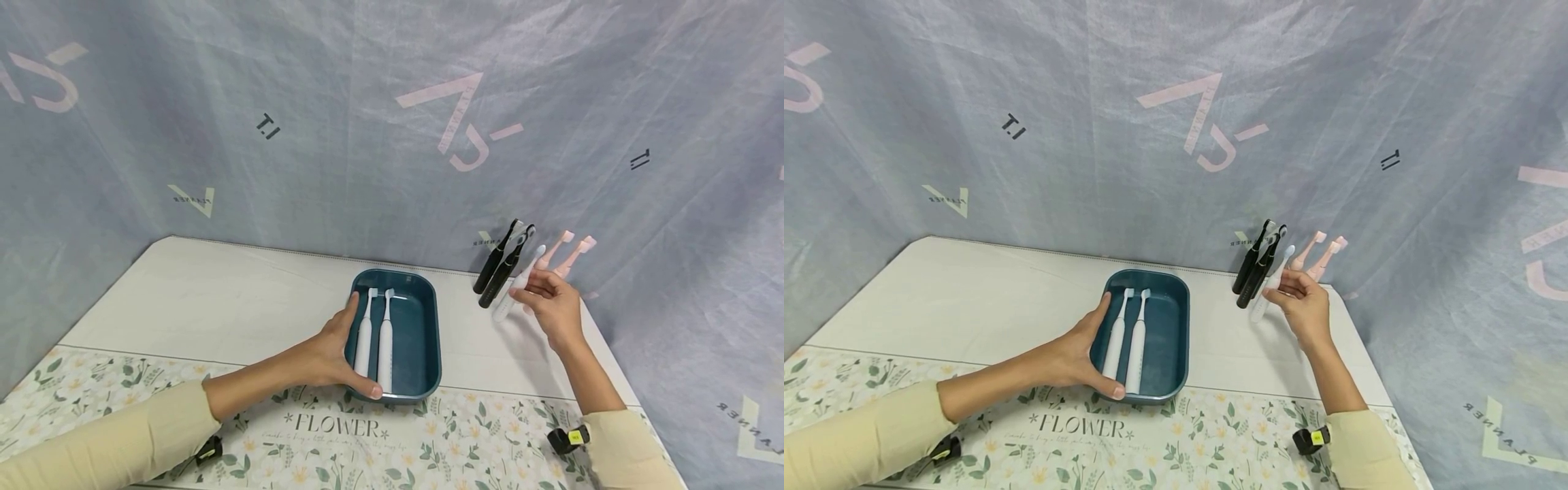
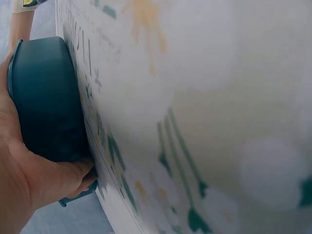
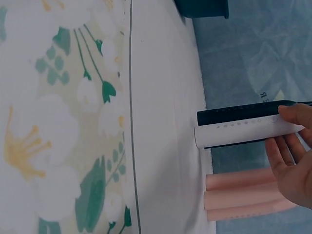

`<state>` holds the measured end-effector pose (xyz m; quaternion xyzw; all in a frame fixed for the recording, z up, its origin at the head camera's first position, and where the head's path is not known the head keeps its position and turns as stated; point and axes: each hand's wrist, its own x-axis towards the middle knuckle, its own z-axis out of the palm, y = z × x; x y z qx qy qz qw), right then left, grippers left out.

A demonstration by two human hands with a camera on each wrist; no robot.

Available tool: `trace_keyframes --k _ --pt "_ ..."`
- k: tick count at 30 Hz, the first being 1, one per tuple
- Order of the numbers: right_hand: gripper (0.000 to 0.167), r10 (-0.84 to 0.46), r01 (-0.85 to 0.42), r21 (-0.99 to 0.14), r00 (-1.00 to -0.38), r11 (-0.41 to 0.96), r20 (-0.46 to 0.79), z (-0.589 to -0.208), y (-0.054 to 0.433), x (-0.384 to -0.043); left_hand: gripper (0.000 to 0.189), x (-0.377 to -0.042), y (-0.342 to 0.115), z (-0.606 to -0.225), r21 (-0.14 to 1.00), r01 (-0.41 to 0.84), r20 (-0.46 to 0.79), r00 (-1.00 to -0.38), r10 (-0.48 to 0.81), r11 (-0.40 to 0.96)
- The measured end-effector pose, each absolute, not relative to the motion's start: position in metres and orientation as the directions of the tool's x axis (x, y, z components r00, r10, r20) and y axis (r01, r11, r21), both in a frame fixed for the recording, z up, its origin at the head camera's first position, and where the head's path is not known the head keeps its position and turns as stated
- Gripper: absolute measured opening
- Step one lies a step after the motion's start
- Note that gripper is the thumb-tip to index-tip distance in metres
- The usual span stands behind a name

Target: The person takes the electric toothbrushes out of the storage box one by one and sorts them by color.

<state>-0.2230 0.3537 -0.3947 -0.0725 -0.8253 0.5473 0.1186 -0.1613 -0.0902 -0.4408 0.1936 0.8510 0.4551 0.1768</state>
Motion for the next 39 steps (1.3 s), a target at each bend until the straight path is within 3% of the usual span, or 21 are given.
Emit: trace_keyframes --k 21,30,39 --pt "0.052 0.276 -0.011 -0.908 -0.951 0.419 0.139 -0.404 0.352 -0.208 0.177 -0.160 -0.091 -0.439 0.850 0.159 -0.126 -0.865 0.486 0.502" --pt "0.052 0.300 0.111 -0.889 -0.953 0.444 0.031 -0.405 0.353 -0.202 0.177 -0.161 -0.091 -0.440 0.849 0.161 -0.125 -0.864 0.487 0.504" --pt "0.055 0.155 0.171 -0.868 -0.982 0.466 -0.111 -0.403 0.351 -0.192 0.178 -0.161 -0.090 -0.440 0.848 0.149 -0.137 -0.866 0.481 0.509"
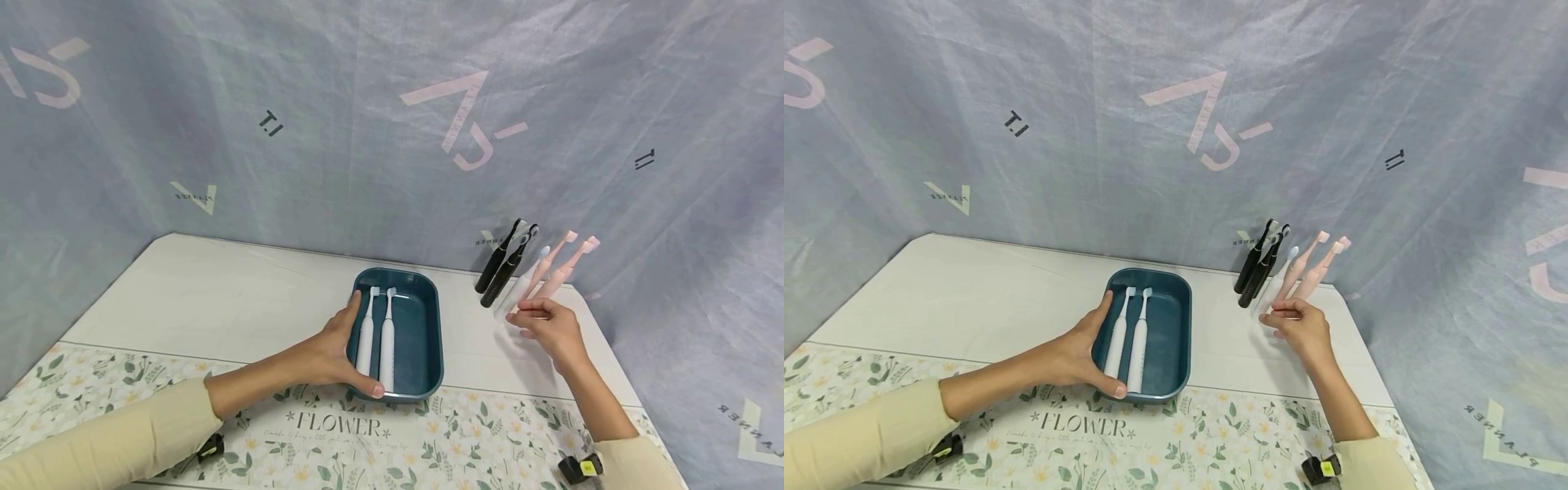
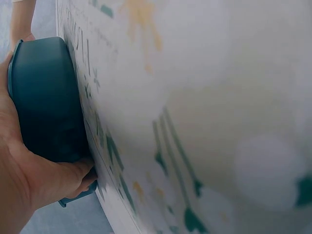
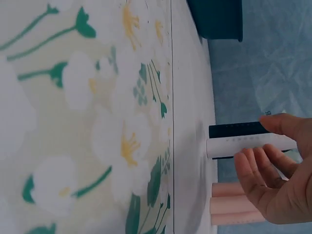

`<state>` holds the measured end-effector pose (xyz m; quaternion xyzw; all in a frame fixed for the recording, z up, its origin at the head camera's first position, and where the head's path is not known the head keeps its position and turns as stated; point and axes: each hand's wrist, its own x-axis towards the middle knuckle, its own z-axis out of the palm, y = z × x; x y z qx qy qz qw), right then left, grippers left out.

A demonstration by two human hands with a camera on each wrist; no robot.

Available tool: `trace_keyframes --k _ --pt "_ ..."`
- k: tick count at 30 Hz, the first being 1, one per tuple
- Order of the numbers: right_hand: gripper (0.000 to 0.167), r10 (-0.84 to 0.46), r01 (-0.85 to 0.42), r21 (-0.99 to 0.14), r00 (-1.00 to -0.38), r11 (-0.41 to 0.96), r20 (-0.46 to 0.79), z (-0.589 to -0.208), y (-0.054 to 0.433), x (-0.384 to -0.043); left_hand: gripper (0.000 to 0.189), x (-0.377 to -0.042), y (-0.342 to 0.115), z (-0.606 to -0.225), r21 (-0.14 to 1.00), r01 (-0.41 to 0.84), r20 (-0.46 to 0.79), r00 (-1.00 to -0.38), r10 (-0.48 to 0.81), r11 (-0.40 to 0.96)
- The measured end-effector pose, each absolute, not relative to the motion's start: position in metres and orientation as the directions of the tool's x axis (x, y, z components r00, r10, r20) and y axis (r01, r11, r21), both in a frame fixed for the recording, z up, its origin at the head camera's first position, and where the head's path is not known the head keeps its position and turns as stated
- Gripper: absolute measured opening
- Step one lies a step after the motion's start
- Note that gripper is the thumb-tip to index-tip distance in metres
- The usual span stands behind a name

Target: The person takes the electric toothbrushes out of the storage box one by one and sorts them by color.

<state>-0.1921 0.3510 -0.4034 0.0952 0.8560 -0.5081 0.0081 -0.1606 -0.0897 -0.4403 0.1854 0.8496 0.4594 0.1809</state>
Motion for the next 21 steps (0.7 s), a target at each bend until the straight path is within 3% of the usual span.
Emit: trace_keyframes --k 21 --pt "0.043 -0.103 0.034 -0.880 -0.990 0.474 -0.094 -0.409 0.303 -0.190 0.177 -0.160 -0.090 -0.440 0.843 0.150 -0.139 -0.866 0.480 0.516"
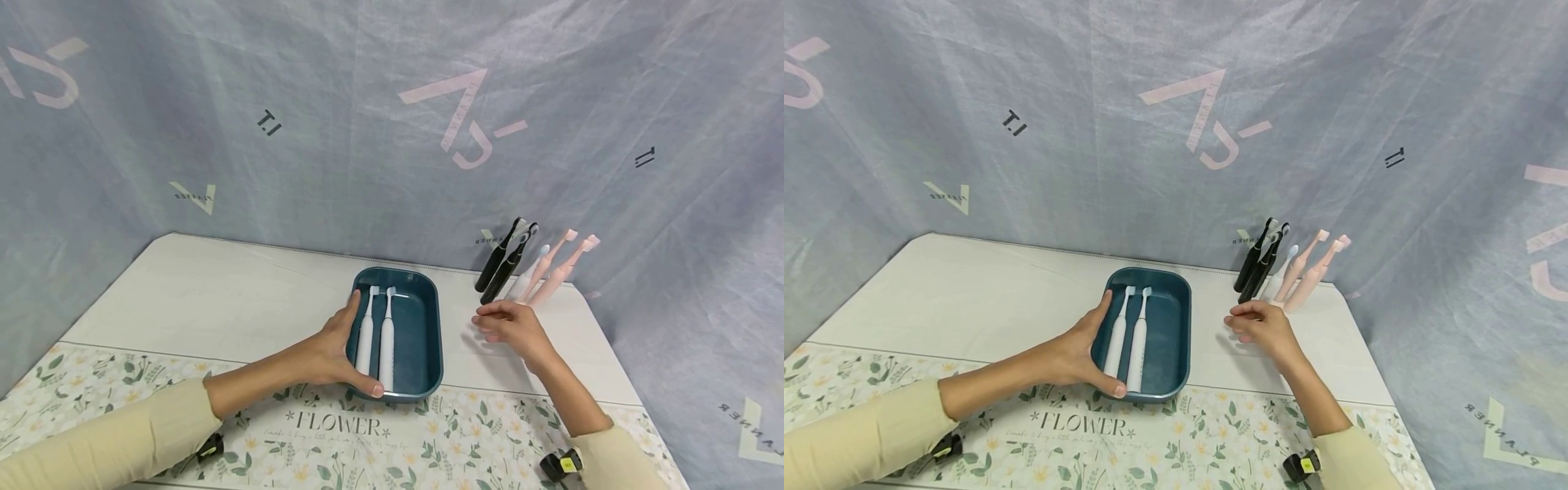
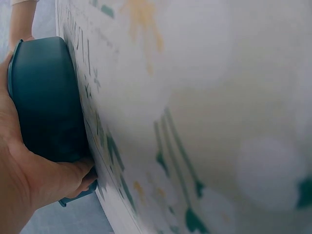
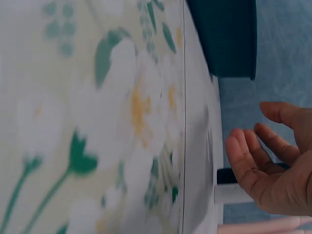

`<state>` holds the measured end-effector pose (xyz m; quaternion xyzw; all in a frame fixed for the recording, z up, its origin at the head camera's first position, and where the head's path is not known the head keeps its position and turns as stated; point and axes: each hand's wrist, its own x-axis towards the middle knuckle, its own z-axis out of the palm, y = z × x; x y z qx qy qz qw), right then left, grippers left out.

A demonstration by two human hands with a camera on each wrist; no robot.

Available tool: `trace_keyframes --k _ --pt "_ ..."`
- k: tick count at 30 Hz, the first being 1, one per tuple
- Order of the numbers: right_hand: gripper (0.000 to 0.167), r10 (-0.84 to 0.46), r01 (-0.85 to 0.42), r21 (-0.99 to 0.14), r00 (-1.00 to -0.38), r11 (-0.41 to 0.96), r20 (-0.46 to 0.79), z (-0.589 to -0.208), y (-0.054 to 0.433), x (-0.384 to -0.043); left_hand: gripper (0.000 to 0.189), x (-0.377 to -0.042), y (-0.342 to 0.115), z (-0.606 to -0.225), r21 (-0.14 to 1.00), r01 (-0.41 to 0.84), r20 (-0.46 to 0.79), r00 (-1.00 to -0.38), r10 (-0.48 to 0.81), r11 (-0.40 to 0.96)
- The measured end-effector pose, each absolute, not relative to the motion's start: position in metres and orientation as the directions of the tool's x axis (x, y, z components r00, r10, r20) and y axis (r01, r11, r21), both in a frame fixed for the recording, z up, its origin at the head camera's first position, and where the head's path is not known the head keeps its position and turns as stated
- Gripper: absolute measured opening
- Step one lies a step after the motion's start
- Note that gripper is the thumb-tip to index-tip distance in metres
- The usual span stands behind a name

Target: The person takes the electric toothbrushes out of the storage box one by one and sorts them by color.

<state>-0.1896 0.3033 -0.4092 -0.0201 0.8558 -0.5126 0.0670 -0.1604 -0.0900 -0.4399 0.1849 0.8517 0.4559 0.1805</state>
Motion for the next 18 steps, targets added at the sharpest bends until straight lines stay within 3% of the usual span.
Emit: trace_keyframes --k 7,18 --pt "0.040 -0.136 0.031 -0.897 -0.985 0.440 -0.101 -0.404 0.283 -0.193 0.177 -0.160 -0.090 -0.440 0.842 0.157 -0.136 -0.863 0.486 0.515" --pt "0.033 -0.082 0.032 -0.928 -0.994 0.371 -0.067 -0.406 0.252 -0.197 0.177 -0.161 -0.090 -0.440 0.843 0.171 -0.126 -0.860 0.495 0.511"
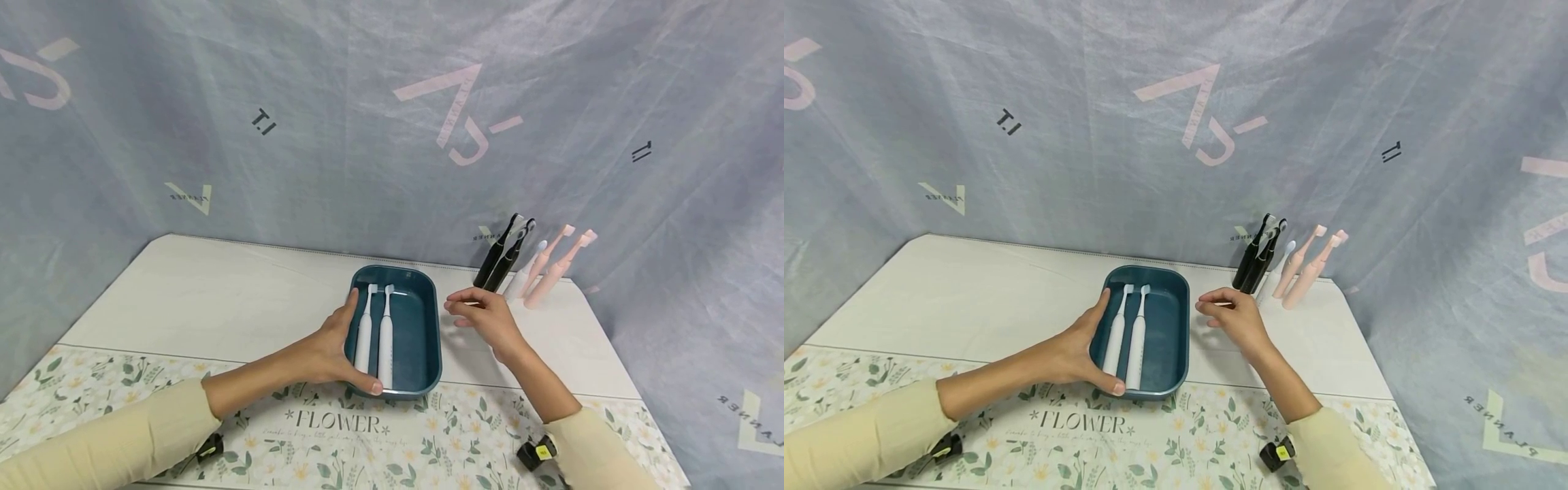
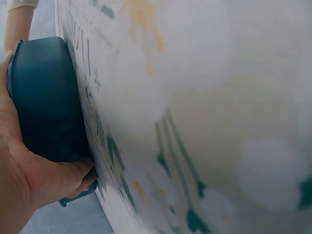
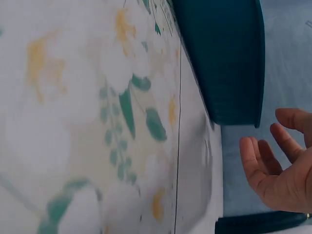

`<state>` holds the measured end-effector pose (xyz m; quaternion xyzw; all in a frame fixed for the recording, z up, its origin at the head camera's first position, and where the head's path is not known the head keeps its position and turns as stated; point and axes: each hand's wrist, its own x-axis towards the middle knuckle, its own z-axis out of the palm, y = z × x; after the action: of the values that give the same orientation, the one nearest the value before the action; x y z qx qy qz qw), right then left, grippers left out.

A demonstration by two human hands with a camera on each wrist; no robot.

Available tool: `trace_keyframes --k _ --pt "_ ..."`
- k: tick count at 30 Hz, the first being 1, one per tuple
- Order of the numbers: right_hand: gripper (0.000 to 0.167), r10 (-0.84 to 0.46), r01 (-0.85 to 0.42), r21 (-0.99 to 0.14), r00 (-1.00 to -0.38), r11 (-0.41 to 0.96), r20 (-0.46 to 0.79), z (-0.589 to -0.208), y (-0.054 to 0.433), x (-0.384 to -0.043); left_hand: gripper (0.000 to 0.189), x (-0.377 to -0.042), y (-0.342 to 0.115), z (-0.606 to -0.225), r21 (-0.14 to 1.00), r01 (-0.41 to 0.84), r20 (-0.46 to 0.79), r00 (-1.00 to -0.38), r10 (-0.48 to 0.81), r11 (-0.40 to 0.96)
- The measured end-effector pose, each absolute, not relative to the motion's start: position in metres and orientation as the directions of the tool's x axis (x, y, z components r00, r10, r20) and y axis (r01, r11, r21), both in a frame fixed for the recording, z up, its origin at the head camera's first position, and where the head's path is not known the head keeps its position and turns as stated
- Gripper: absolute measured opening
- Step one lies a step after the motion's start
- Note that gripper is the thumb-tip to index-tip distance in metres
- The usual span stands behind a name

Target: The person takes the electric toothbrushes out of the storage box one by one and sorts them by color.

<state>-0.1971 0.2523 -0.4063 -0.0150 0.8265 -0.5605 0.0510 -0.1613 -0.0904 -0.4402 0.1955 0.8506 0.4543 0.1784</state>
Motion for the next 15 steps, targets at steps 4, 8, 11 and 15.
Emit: trace_keyframes --k 4,8,11,15 --pt "0.032 -0.089 0.018 -0.926 -0.995 0.376 -0.055 -0.408 0.240 -0.196 0.177 -0.161 -0.090 -0.440 0.847 0.171 -0.122 -0.859 0.497 0.503" --pt "0.030 -0.103 0.003 -0.926 -0.994 0.376 -0.045 -0.410 0.229 -0.194 0.177 -0.162 -0.090 -0.440 0.851 0.168 -0.121 -0.859 0.497 0.498" --pt "0.029 -0.127 -0.015 -0.922 -0.991 0.388 -0.038 -0.413 0.220 -0.193 0.178 -0.161 -0.090 -0.440 0.847 0.164 -0.127 -0.861 0.493 0.505" --pt "0.027 -0.168 -0.069 -0.897 -0.986 0.436 -0.005 -0.417 0.209 -0.193 0.178 -0.161 -0.090 -0.440 0.838 0.160 -0.137 -0.863 0.486 0.521"
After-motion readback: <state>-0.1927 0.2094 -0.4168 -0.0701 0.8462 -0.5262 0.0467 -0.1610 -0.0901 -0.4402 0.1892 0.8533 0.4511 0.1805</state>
